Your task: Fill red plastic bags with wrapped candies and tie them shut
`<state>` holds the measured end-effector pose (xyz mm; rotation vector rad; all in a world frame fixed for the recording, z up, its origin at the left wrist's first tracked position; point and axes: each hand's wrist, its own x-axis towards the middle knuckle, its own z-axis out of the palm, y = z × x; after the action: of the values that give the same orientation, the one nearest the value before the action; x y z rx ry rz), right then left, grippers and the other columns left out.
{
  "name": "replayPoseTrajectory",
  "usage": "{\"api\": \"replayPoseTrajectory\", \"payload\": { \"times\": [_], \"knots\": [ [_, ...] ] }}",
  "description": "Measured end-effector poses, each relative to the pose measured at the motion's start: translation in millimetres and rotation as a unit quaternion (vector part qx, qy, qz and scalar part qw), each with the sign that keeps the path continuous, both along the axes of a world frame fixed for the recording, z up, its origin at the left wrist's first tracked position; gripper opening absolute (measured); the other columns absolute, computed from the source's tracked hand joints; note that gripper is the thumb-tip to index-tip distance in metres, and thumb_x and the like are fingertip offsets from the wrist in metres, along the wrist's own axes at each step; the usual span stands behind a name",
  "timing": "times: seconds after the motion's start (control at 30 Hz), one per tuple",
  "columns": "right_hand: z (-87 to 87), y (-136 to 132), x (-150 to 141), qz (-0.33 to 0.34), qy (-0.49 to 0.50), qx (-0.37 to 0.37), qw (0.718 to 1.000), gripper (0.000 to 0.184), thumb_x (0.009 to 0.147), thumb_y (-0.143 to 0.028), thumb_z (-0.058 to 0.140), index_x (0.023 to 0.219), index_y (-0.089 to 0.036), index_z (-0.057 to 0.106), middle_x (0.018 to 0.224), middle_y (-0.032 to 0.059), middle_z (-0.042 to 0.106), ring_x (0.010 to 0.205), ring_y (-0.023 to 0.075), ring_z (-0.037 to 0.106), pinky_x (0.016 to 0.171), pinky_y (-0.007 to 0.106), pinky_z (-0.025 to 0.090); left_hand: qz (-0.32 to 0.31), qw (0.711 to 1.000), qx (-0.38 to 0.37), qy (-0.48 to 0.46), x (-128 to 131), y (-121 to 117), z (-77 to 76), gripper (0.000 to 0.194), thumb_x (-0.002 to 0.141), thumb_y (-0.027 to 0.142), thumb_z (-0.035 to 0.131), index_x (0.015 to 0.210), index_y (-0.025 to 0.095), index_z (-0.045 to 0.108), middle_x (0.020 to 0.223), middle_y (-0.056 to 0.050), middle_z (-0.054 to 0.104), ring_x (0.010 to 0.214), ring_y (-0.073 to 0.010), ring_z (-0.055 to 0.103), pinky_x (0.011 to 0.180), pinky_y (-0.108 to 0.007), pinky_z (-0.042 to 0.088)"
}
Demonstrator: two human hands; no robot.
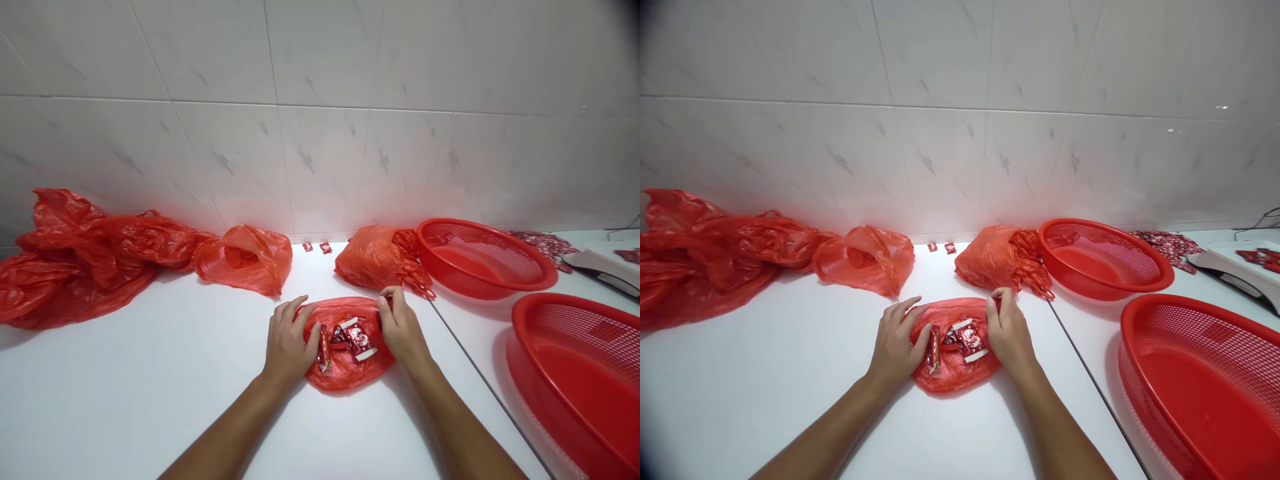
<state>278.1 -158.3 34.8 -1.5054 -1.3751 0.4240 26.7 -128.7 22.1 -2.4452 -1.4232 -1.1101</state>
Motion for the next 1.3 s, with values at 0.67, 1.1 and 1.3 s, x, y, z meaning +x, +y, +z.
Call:
{"api": "replayPoseTrajectory", "payload": {
  "times": [0.67, 1.1, 1.3],
  "knots": [
    [-0.4, -9.4, -22.8, 0.213, 0.081, 0.151, 0.962, 0.027, 0.106, -0.023, 0.048, 0.133, -0.029, 0.047, 0.143, 0.0095, 0.066, 0.147, 0.0225, 0.052, 0.122, 0.052, 0.043, 0.069, 0.975, -0.184, -0.106, -12.1, 17.6, -5.5, 0.051, 0.098, 0.048, 0.056, 0.143, 0.023, 0.054, 0.139, -0.012, 0.063, 0.124, -0.0315, 0.064, 0.102, -0.050, 0.052],
    [3.0, 3.9, 16.1, -0.032, -0.161, 0.138, 0.977, 0.023, 0.092, -0.020, 0.056, 0.108, -0.022, 0.073, 0.120, 0.0112, 0.073, 0.128, 0.0347, 0.057, 0.111, 0.058, 0.039, -0.007, 0.761, -0.446, -0.471, -37.5, 38.6, 13.9, 0.047, 0.071, 0.035, 0.084, 0.111, 0.017, 0.067, 0.075, 0.001, 0.069, 0.064, -0.0181, 0.064, 0.065, -0.030, 0.047],
    [16.0, 2.9, 53.1, -0.152, -0.168, 0.165, 0.960, 0.021, 0.095, -0.028, 0.056, 0.079, -0.021, 0.067, 0.076, 0.0058, 0.067, 0.082, 0.0247, 0.056, 0.084, 0.040, 0.045, -0.080, 0.662, -0.472, -0.577, -38.7, 42.9, 10.6, 0.034, 0.074, 0.031, 0.088, 0.098, 0.014, 0.070, 0.087, -0.004, 0.076, 0.074, -0.0154, 0.070, 0.073, -0.027, 0.056]
  ]
}}
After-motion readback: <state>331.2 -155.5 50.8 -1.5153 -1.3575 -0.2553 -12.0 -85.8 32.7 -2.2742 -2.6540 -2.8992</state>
